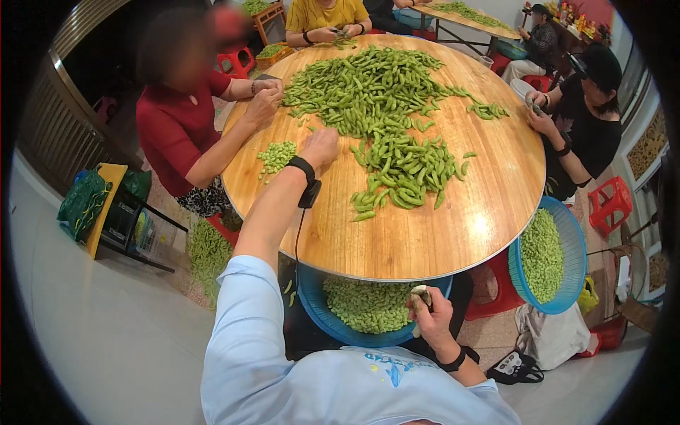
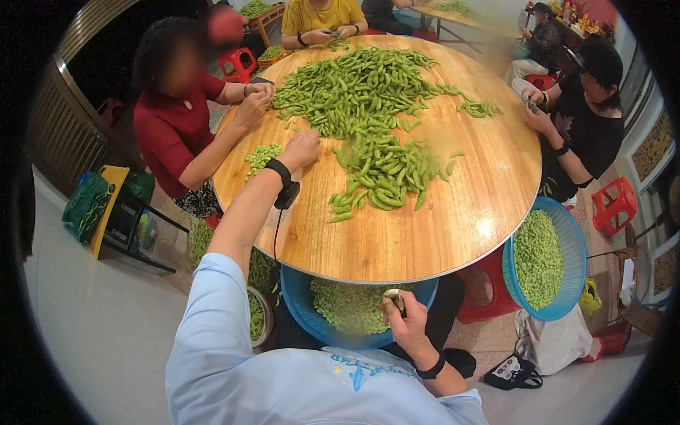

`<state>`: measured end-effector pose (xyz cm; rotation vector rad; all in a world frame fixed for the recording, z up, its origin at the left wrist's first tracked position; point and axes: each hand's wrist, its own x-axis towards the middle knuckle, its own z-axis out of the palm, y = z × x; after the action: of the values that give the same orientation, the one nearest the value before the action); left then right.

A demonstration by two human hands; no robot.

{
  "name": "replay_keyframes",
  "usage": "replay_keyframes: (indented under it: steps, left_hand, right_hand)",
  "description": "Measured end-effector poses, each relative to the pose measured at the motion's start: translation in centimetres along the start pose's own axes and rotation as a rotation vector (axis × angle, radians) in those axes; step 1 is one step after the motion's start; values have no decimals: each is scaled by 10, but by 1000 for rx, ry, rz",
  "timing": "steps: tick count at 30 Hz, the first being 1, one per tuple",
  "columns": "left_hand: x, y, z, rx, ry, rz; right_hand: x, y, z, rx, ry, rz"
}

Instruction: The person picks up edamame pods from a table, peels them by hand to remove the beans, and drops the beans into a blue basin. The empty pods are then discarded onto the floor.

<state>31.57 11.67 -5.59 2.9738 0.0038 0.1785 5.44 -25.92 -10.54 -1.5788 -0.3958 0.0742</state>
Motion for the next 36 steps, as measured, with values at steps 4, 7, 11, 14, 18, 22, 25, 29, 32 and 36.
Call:
replay_keyframes:
  steps: [4,7,11,14,18,22,25,29,32,36]
  left_hand:
    - [22,22,7,-146,-57,37]
    - [11,52,13,-78,-82,179]
    - [-7,67,6,-120,-401,139]
    - [-52,68,-11,-308,106,238]
    - [-130,103,-50,-378,-218,178]
    - [-167,97,4,-228,20,307]
    - [-174,105,9,-238,117,288]
    - [-181,108,17,-183,248,372]
    - [-197,121,6,-704,60,156]
    - [-228,142,-21,-1466,-431,-118]
  right_hand:
    - [-6,-2,2,-5,-18,37]
    - [-8,-4,2,-13,-20,34]
    - [-10,-2,-1,5,-52,44]
    - [-9,-1,-2,95,-52,84]
    - [-3,-9,-2,338,-119,195]
    - [7,-18,9,564,-93,297]
    - [10,-20,16,646,-100,334]
    - [17,-19,23,654,-104,329]
    - [27,-17,24,671,-79,332]
    - [36,-26,27,797,-97,393]
